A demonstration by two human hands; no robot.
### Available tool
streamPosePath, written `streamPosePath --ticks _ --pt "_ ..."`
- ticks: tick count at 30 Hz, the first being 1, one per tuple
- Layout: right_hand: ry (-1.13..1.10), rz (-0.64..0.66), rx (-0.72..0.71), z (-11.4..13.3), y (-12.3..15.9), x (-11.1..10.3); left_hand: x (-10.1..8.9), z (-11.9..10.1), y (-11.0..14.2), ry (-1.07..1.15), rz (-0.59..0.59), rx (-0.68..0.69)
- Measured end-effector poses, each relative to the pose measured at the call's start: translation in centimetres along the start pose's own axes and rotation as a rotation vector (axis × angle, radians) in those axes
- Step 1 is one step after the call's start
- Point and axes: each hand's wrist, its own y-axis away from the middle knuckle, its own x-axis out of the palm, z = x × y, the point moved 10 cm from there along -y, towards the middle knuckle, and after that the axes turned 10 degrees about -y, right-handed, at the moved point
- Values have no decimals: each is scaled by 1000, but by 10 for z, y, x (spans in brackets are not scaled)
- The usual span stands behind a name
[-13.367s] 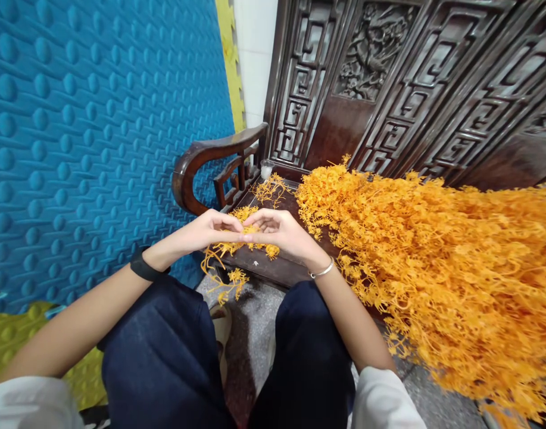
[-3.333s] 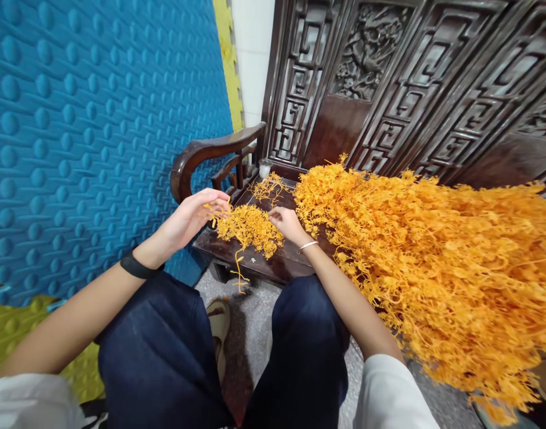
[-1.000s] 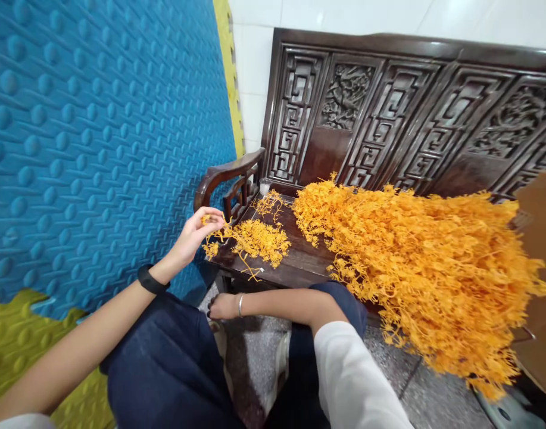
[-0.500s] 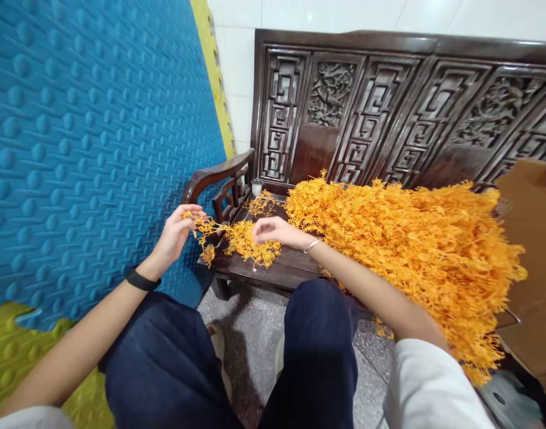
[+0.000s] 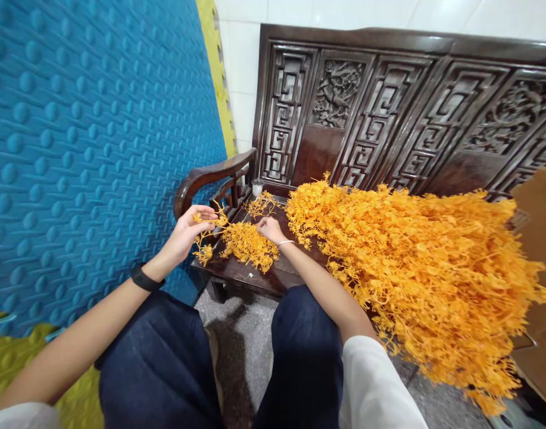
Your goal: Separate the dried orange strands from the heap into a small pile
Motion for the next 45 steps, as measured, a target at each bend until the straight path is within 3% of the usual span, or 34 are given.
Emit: streamPosePath --ticks 8,13,17,19,21,26,32,41,45 --pt "31 -52 -150 4 10 -16 7 -10 0 -170 36 74" --pt "-156 -43 -207 35 33 -17 25 -2 5 -86 186 -44" --pt "-395 161 -291 80 70 3 34 1 9 -100 268 -81" --pt "-366 308 -306 95 91 22 38 -1 12 -79 305 -82" --pt "-313 361 -321 102 106 34 42 -2 14 -56 334 -85" --pt "-213 230 -463 108 118 35 45 -2 17 -71 355 -98" --pt "-176 194 -517 111 118 30 51 9 18 -71 398 -149" --pt "-333 202 -463 110 119 24 59 6 19 -61 459 -134" --pt "-390 220 -449 112 119 26 54 1 16 -31 386 -72"
